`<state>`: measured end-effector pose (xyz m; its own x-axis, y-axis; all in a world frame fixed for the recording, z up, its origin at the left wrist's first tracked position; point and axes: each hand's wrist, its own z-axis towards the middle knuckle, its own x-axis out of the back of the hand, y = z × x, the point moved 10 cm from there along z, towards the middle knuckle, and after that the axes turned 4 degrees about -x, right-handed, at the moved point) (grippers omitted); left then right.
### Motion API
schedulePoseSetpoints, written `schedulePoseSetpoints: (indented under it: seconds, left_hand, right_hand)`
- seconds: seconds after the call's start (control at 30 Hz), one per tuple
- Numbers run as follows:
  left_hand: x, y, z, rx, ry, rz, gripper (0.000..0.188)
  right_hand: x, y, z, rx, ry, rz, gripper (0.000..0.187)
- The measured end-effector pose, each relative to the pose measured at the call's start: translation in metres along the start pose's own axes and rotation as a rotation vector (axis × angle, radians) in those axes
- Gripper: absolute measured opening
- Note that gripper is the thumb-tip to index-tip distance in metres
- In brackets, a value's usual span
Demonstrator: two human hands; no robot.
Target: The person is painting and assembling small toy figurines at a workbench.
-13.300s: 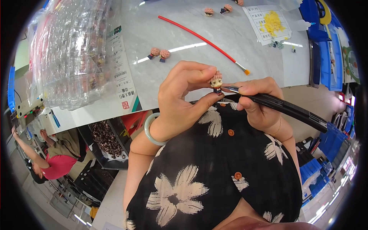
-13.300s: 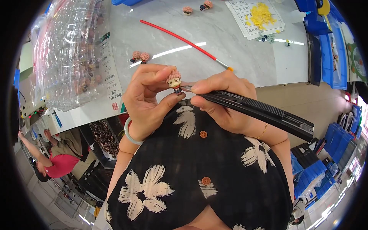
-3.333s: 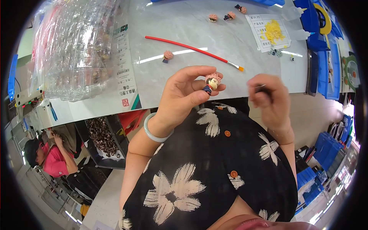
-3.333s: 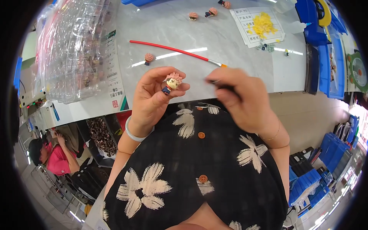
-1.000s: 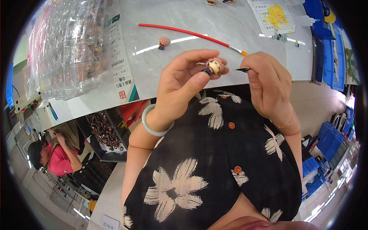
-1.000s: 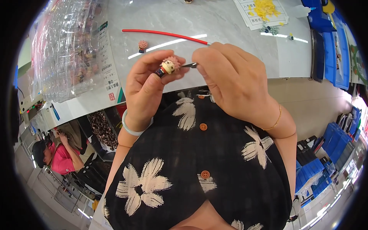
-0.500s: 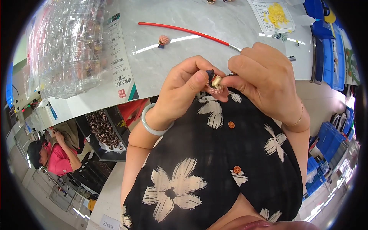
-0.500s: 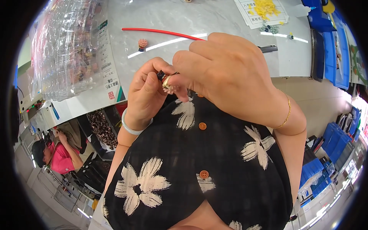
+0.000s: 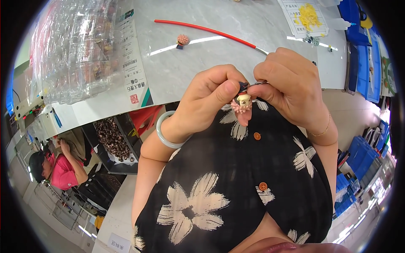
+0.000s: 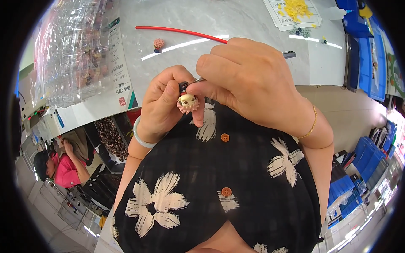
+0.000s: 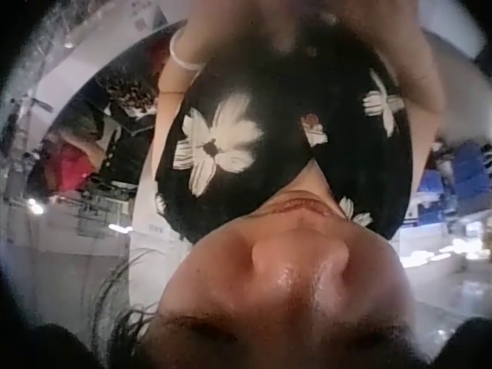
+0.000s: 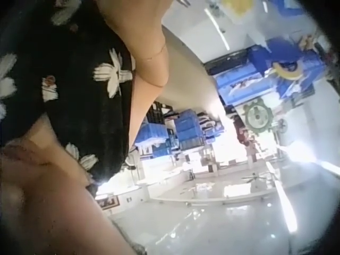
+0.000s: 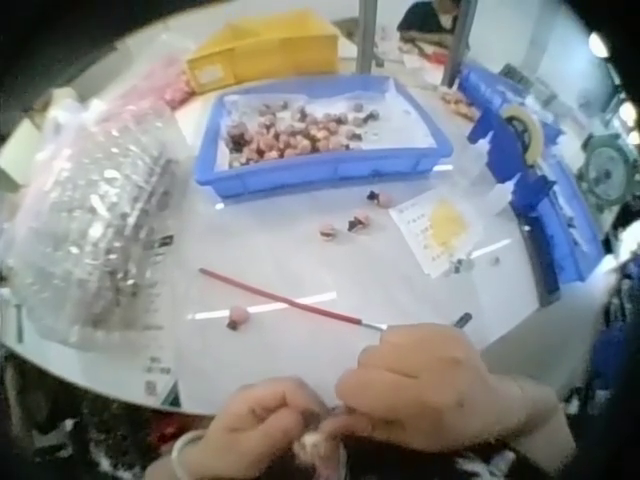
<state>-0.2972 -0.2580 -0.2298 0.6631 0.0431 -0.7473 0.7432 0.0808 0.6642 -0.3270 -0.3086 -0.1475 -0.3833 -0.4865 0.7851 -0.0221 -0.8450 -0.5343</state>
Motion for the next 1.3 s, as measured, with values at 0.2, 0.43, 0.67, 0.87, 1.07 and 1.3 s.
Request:
schedulePoseSetpoints:
  seconds: [0.2,0.43,0.67,0.87,1.07,1.3]
  left_hand:
    - [0.003,-0.004,-0.001,-0.001,0.028,0.013,0.025]
    - [-0.002,-0.007,0.000,0.016,-0.047,-0.040,0.026]
    - [-0.008,-0.011,0.002,0.052,-0.036,0.068,0.037]
    - [-0.009,-0.011,0.004,0.032,-0.072,0.134,0.037]
    - [-0.007,-0.013,0.004,0.028,-0.061,0.148,0.037]
    - [-0.007,-0.016,0.004,0.071,-0.043,0.125,0.038]
  right_hand:
    - [-0.004,0.004,-0.004,-0.017,0.003,0.014,0.028]
    - [-0.006,0.001,-0.007,0.046,0.016,0.028,0.031]
    - [-0.002,0.002,-0.011,0.054,0.062,0.040,0.033]
    - [-0.002,0.006,-0.013,0.014,0.033,0.036,0.028]
    - [-0.003,0.008,-0.015,-0.009,0.029,0.027,0.028]
    - [-0.003,0.006,-0.015,0.046,0.000,0.051,0.027]
